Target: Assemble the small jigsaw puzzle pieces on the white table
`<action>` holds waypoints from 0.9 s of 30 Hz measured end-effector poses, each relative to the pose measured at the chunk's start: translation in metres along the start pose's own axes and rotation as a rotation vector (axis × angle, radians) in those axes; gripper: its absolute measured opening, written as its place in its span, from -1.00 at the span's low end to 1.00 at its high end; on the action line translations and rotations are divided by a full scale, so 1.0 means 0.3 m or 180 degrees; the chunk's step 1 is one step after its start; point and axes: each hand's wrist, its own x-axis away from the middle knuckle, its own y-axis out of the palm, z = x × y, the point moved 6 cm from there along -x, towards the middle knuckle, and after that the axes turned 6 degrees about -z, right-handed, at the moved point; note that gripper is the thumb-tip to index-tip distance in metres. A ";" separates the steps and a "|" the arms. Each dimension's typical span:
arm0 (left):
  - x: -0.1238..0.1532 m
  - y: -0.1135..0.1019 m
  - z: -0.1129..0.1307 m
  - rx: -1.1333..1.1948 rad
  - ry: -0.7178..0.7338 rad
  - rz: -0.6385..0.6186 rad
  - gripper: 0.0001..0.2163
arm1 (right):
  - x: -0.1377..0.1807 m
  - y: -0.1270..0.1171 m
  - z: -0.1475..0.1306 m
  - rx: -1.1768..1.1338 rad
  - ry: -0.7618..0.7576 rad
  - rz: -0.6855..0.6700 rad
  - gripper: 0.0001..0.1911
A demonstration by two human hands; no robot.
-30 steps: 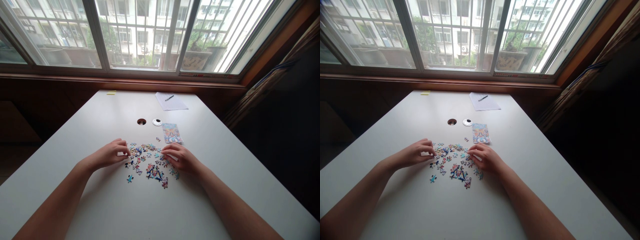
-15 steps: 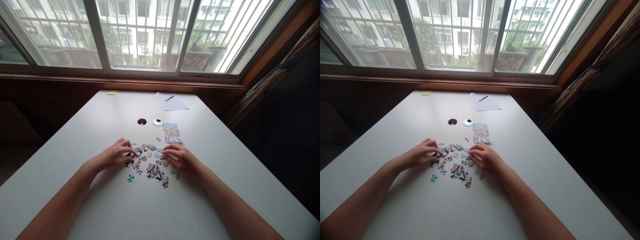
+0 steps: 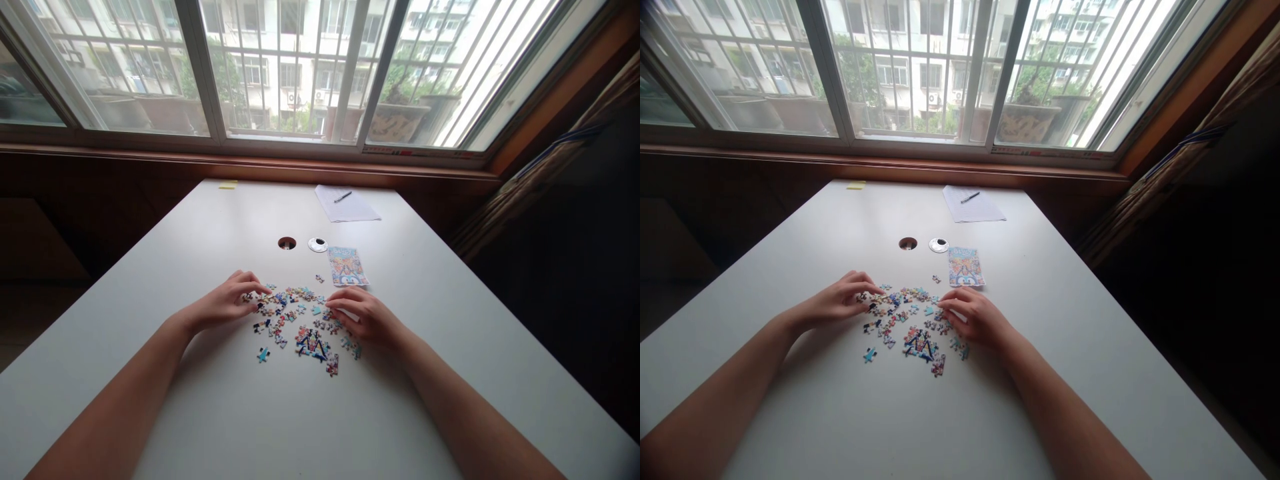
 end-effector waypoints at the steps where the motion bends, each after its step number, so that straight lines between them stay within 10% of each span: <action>1: 0.000 -0.005 -0.018 0.0114 -0.0051 0.0051 -0.72 | 0.000 0.001 0.001 0.0014 -0.0002 -0.0001 -0.76; 27: 0.009 -0.079 -0.157 0.0906 -0.0795 0.1489 -0.78 | -0.047 0.113 -0.274 0.0497 -0.0263 -0.0831 -0.76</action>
